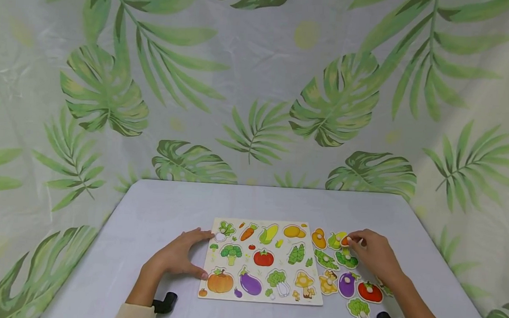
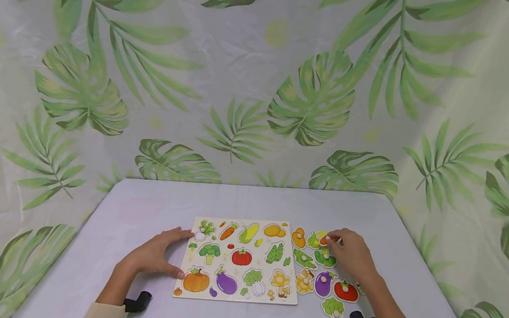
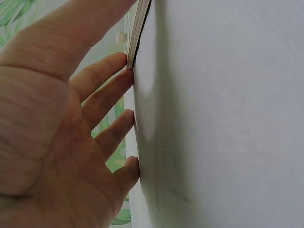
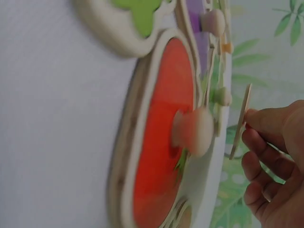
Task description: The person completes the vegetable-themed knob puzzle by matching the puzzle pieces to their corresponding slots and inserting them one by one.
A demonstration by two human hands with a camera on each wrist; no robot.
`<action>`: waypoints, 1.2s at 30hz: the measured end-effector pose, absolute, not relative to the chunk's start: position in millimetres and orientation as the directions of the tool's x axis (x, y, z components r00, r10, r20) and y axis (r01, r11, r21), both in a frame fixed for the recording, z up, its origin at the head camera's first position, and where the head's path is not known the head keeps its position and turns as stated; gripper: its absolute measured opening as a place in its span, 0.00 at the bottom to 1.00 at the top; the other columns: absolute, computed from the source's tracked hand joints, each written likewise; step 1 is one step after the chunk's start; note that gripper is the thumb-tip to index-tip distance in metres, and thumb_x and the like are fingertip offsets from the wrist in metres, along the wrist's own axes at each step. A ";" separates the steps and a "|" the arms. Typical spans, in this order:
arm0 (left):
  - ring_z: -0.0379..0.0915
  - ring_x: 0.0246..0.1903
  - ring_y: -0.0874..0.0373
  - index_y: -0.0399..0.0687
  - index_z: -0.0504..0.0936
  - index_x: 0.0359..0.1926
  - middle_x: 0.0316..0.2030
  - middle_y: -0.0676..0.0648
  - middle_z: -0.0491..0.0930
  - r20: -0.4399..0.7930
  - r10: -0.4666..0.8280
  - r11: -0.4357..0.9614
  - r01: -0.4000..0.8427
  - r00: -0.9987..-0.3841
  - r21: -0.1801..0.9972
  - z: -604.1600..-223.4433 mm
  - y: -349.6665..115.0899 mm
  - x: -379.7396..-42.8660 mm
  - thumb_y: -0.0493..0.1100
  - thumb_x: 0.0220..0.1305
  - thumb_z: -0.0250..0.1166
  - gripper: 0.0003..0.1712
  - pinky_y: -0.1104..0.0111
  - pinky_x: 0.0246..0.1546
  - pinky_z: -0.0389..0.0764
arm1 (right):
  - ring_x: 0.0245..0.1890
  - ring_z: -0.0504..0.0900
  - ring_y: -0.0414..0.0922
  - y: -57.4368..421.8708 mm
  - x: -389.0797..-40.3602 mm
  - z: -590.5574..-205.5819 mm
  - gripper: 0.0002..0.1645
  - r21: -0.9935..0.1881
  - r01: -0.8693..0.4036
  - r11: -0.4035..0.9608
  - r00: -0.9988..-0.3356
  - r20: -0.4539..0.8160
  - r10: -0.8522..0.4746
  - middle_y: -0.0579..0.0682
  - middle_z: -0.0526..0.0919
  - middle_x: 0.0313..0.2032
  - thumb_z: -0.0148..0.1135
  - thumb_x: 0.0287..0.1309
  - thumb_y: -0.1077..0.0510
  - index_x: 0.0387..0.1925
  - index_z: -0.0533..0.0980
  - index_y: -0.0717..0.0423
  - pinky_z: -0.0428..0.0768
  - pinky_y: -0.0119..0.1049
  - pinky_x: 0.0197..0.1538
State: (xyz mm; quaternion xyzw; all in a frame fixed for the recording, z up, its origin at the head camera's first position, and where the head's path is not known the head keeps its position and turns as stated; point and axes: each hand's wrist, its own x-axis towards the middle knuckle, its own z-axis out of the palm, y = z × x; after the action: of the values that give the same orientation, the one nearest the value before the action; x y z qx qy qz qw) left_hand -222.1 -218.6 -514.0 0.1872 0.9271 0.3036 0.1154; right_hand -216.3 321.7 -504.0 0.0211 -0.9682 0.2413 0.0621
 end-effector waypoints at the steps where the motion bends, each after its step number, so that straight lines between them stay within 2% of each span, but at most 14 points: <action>1: 0.50 0.80 0.40 0.60 0.72 0.73 0.76 0.48 0.66 -0.101 0.416 0.745 0.275 -0.904 0.607 -514.0 -218.8 -222.0 0.61 0.33 0.88 0.62 0.39 0.80 0.45 | 0.42 0.80 0.50 319.2 -217.3 -503.0 0.16 -0.465 -0.080 0.882 -0.990 0.139 -0.016 0.54 0.87 0.43 0.68 0.67 0.53 0.51 0.85 0.57 0.81 0.35 0.37; 6: 0.49 0.80 0.40 0.61 0.72 0.73 0.76 0.48 0.66 -0.108 0.409 0.746 0.263 -0.906 0.612 -513.5 -218.5 -221.9 0.61 0.32 0.88 0.62 0.39 0.80 0.44 | 0.40 0.79 0.47 306.2 -221.5 -498.2 0.14 -0.465 -0.146 0.873 -0.978 0.200 -0.057 0.52 0.88 0.41 0.69 0.66 0.55 0.49 0.86 0.56 0.78 0.31 0.35; 11: 0.49 0.80 0.41 0.60 0.71 0.73 0.76 0.49 0.66 -0.105 0.411 0.745 0.267 -0.905 0.612 -513.1 -218.9 -221.9 0.61 0.33 0.88 0.62 0.39 0.80 0.45 | 0.40 0.79 0.47 292.0 -226.0 -496.5 0.10 -0.477 -0.190 0.858 -0.970 0.225 -0.089 0.50 0.88 0.41 0.69 0.66 0.56 0.46 0.87 0.53 0.80 0.35 0.39; 14: 0.49 0.80 0.40 0.59 0.71 0.73 0.76 0.48 0.66 -0.102 0.421 0.740 0.276 -0.901 0.613 -513.0 -219.8 -221.6 0.62 0.33 0.88 0.62 0.39 0.80 0.45 | 0.41 0.80 0.47 283.4 -228.3 -496.7 0.10 -0.483 -0.207 0.851 -0.968 0.228 -0.106 0.49 0.87 0.42 0.68 0.67 0.56 0.47 0.87 0.53 0.81 0.37 0.40; 21: 0.49 0.80 0.40 0.58 0.71 0.73 0.76 0.49 0.66 -0.097 0.433 0.735 0.289 -0.896 0.614 -516.6 -221.0 -221.2 0.62 0.35 0.87 0.62 0.39 0.80 0.44 | 0.40 0.80 0.45 261.7 -233.5 -495.4 0.11 -0.505 -0.235 0.830 -0.966 0.215 -0.143 0.49 0.88 0.42 0.67 0.67 0.57 0.48 0.87 0.55 0.81 0.34 0.39; 36: 0.49 0.80 0.39 0.57 0.71 0.73 0.75 0.48 0.67 -0.083 0.451 0.734 0.317 -0.889 0.601 -513.6 -219.8 -221.5 0.63 0.36 0.86 0.61 0.37 0.80 0.45 | 0.40 0.79 0.42 210.0 -245.7 -488.7 0.09 -0.535 -0.336 0.776 -0.941 0.229 -0.249 0.47 0.88 0.45 0.68 0.67 0.56 0.46 0.88 0.50 0.82 0.37 0.42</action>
State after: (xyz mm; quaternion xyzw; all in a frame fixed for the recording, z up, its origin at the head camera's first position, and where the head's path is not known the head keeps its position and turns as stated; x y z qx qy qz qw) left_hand -221.5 -219.8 -513.6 0.2078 0.9243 0.2998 0.1122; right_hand -245.7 210.0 -488.7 0.1556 -0.9394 0.2967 0.0730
